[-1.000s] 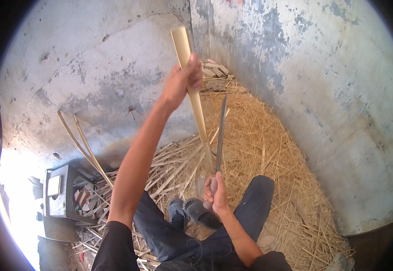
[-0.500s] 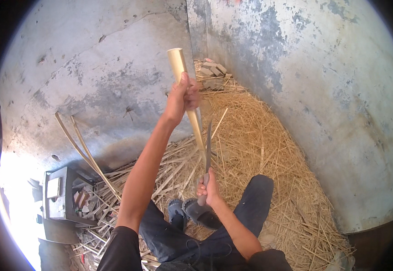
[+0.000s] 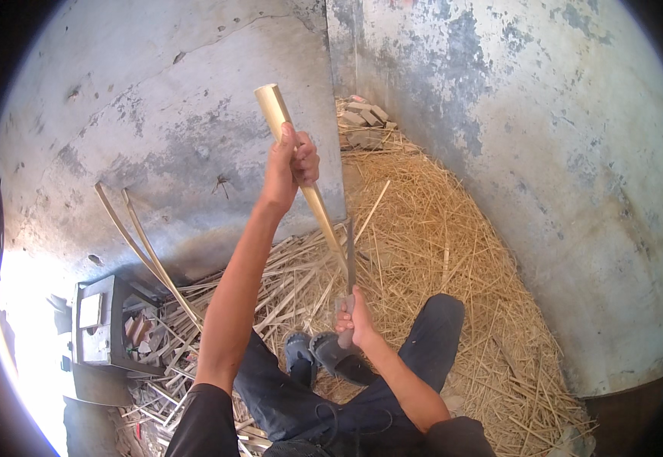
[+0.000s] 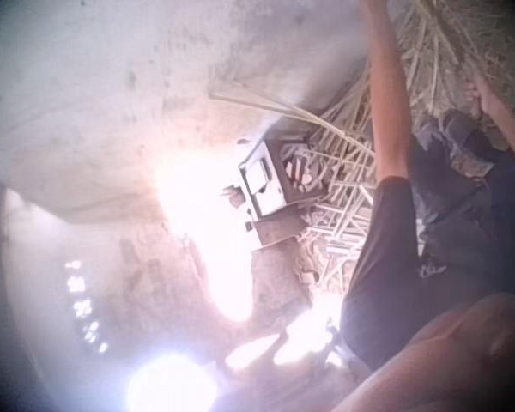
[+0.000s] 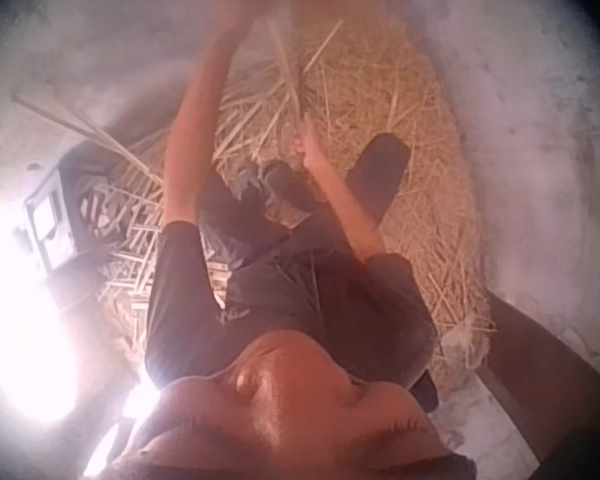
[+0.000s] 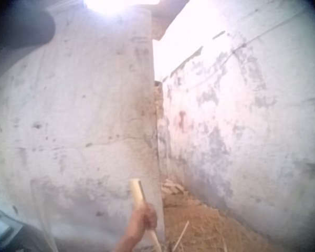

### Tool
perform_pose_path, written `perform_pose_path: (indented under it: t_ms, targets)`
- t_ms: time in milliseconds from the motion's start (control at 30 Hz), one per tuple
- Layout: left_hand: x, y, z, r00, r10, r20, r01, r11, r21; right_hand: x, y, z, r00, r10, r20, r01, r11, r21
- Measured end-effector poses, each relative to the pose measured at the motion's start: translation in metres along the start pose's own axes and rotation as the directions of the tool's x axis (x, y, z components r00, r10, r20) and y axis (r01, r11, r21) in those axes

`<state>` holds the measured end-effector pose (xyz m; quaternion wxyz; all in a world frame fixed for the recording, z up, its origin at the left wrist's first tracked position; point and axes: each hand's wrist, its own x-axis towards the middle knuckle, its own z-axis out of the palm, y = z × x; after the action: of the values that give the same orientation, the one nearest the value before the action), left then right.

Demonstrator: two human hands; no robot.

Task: The person sits on a straw-covered floor and uses a large knife to split a long bamboo pole into thin strips. They hold the bamboo vertically and strike it with the knife to separate the layers. Later, they use a smaller blue-handled knife to shave and smooth the edges of the resulting strips.

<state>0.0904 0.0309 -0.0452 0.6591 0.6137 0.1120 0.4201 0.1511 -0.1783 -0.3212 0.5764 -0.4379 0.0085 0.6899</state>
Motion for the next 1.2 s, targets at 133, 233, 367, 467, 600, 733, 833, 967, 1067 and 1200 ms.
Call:
perform_pose_path:
  t_ms: [133,233,367,467,600,733,833,967,1067,1200]
  targets:
    - [-0.006,0.004,-0.008,0.998,0.003,-0.056,-0.002,1.000,0.022,-0.013,-0.011,-0.004,0.984,-0.126,0.125,0.111,0.986,0.124]
    - [-0.006,0.004,-0.013,0.993,0.032,-0.113,-0.032,0.999,-0.001,-0.033,-0.017,0.011,0.863,-0.435,0.257,0.415,0.900,0.133]
    - [-0.002,0.000,-0.015,0.998,0.025,-0.066,-0.025,1.000,0.002,-0.010,0.001,0.014,0.933,-0.316,0.172,0.317,0.948,0.023]
    - [-0.004,0.001,-0.024,0.999,0.020,-0.048,-0.021,0.999,-0.032,-0.005,-0.002,0.006,0.984,-0.059,0.169,0.078,0.991,-0.104]
    - [-0.013,0.004,-0.039,0.998,0.049,-0.037,-0.050,0.998,-0.044,-0.026,-0.029,0.032,0.988,-0.112,0.109,0.130,0.974,-0.184]
    - [-0.014,0.007,-0.037,0.999,0.018,-0.029,-0.019,1.000,-0.016,-0.042,-0.043,0.055,0.840,-0.508,0.190,0.532,0.841,-0.103]
    - [-0.013,0.009,-0.029,1.000,0.018,-0.013,-0.018,1.000,-0.022,-0.006,-0.010,0.037,0.890,-0.451,0.066,0.455,0.877,-0.152]
    - [-0.017,0.007,-0.045,0.993,0.074,-0.089,-0.082,0.993,-0.088,0.028,0.030,-0.018,0.999,0.005,-0.039,-0.014,0.975,-0.220]
    - [-0.027,0.008,-0.050,0.997,0.067,-0.024,-0.070,0.993,-0.100,0.028,0.033,-0.016,0.997,0.018,-0.076,-0.031,0.985,-0.171]
    - [-0.029,0.008,-0.045,0.997,0.070,-0.041,-0.074,0.991,-0.107,0.009,0.024,0.023,0.995,-0.097,0.004,0.096,0.978,-0.187]
